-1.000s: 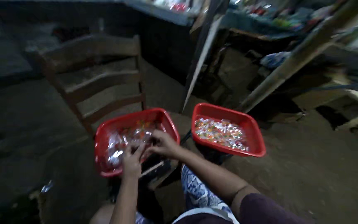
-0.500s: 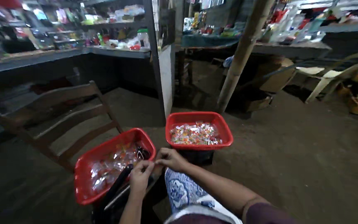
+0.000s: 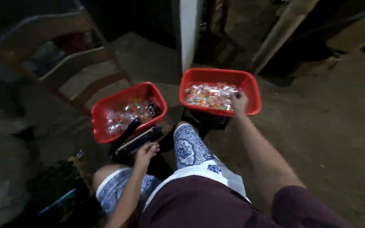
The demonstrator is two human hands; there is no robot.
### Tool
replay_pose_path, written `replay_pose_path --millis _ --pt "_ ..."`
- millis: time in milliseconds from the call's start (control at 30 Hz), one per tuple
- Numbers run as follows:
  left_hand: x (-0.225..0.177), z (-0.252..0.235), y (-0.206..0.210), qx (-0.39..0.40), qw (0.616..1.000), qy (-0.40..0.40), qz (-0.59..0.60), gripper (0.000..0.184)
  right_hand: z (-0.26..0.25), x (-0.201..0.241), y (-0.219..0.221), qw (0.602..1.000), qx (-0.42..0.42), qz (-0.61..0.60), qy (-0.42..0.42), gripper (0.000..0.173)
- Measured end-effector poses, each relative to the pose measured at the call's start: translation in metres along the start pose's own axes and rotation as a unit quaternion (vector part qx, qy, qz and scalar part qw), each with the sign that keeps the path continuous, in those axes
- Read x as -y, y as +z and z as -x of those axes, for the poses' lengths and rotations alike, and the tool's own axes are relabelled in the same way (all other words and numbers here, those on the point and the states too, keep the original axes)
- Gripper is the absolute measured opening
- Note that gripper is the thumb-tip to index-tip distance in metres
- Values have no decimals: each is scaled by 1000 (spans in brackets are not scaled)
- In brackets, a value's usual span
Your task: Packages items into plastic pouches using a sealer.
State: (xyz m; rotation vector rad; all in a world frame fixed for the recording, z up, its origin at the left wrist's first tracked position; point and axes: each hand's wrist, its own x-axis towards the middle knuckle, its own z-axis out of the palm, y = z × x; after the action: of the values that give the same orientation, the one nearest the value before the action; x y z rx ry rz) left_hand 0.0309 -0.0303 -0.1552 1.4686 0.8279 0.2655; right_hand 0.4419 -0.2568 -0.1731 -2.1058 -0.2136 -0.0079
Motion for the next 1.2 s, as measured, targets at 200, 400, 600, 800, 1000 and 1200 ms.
replay_pose_path --millis 200,400,600,800,1000,1200 --pt "41 -4 -30 -78 996 -38 1 25 6 56 55 993 33 76 -82 58" --pt "55 -20 -36 -24 994 -68 -88 26 70 103 181 932 281 61 -220 26" --pt "56 -34 -48 87 976 -115 -161 31 95 139 282 796 521 192 -243 23" --pt "54 -44 -52 147 963 -123 -191 35 82 127 354 671 551 271 -416 36" --pt "53 -45 -51 161 967 -113 -164 34 82 136 365 623 608 203 -449 23" --pt "54 -45 -48 161 965 -116 -170 34 71 117 383 748 579 126 -299 21"
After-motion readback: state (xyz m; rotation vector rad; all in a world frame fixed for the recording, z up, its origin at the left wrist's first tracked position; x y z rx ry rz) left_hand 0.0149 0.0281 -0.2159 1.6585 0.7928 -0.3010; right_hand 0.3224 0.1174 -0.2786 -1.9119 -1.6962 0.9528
